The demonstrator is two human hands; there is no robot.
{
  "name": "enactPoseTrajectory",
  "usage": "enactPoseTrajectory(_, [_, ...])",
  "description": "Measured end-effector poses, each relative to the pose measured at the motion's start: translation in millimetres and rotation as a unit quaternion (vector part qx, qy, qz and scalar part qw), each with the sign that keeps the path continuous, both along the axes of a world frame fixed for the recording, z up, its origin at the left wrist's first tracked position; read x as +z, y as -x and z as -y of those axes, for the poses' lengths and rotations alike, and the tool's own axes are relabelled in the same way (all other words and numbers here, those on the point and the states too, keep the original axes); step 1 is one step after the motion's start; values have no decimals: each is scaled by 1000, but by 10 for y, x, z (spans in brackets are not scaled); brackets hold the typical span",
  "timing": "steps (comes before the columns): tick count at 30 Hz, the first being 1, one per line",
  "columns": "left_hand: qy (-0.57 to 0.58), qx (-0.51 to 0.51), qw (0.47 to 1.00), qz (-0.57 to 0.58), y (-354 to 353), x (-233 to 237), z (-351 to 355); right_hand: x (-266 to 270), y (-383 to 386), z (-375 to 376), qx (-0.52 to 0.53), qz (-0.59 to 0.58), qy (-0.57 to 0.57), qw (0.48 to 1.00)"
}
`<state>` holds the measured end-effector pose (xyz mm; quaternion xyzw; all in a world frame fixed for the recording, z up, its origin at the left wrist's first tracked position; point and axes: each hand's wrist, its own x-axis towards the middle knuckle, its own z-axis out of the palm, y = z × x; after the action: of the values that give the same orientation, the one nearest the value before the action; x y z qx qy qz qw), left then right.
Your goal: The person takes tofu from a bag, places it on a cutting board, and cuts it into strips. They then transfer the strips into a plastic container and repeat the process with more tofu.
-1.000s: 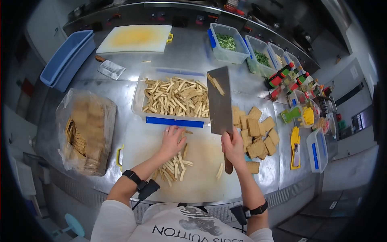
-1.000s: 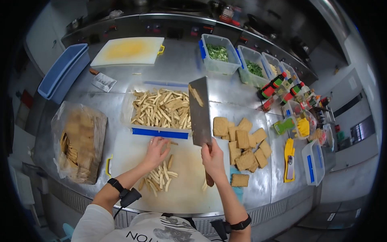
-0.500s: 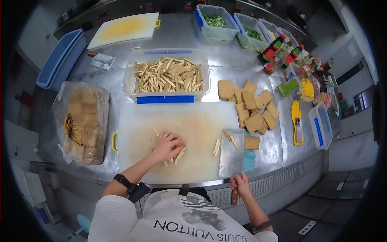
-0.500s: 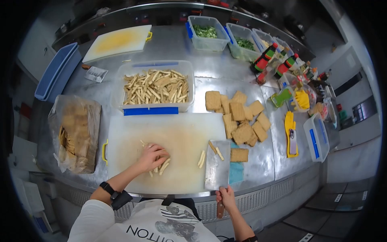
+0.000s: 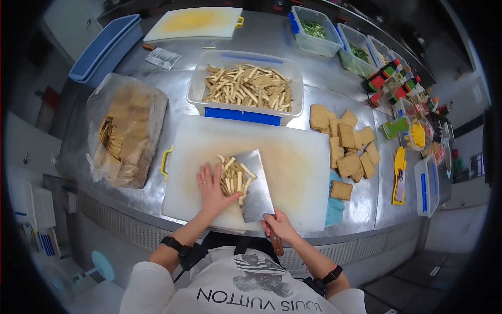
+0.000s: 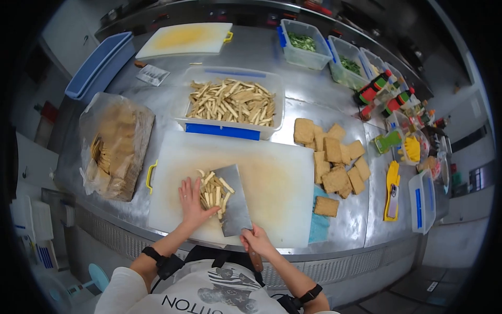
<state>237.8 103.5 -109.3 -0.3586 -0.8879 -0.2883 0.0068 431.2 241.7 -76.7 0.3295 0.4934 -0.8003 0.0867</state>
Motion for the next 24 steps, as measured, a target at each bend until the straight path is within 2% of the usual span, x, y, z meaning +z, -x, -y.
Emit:
enactPoseTrajectory(5, [-85, 32, 995, 43, -76, 183, -244, -9, 210, 81, 57, 3, 7, 998])
enactPoseTrajectory(8, [-221, 42, 963, 150, -100, 196, -370, 12, 297, 122, 50, 8, 16, 999])
enactPoseTrajectory(12, [-214, 30, 967, 132, -12, 314, -482, 108, 355, 80, 16, -3, 36, 999])
enactPoseTrajectory(15, [-216, -16, 973, 82, 164, 602, -684, 337, 476, -24, -23, -18, 7, 1000])
enactPoseTrajectory(18, [-272, -91, 957, 50, 484, 1136, -1012, 720, 760, -214, -67, -53, -44, 995])
enactPoseTrajectory(20, [-292, -162, 942, -16, 771, 1369, -1254, 1029, 1023, -380, -86, -70, -88, 990])
enactPoseTrajectory(21, [-302, -197, 931, -50, 907, 1452, -1364, 1177, 1155, -454, -99, -78, -94, 988])
enactPoseTrajectory(24, [-235, -192, 942, -146, 1296, 1402, -1654, 1432, 1462, -646, -120, -95, -121, 981])
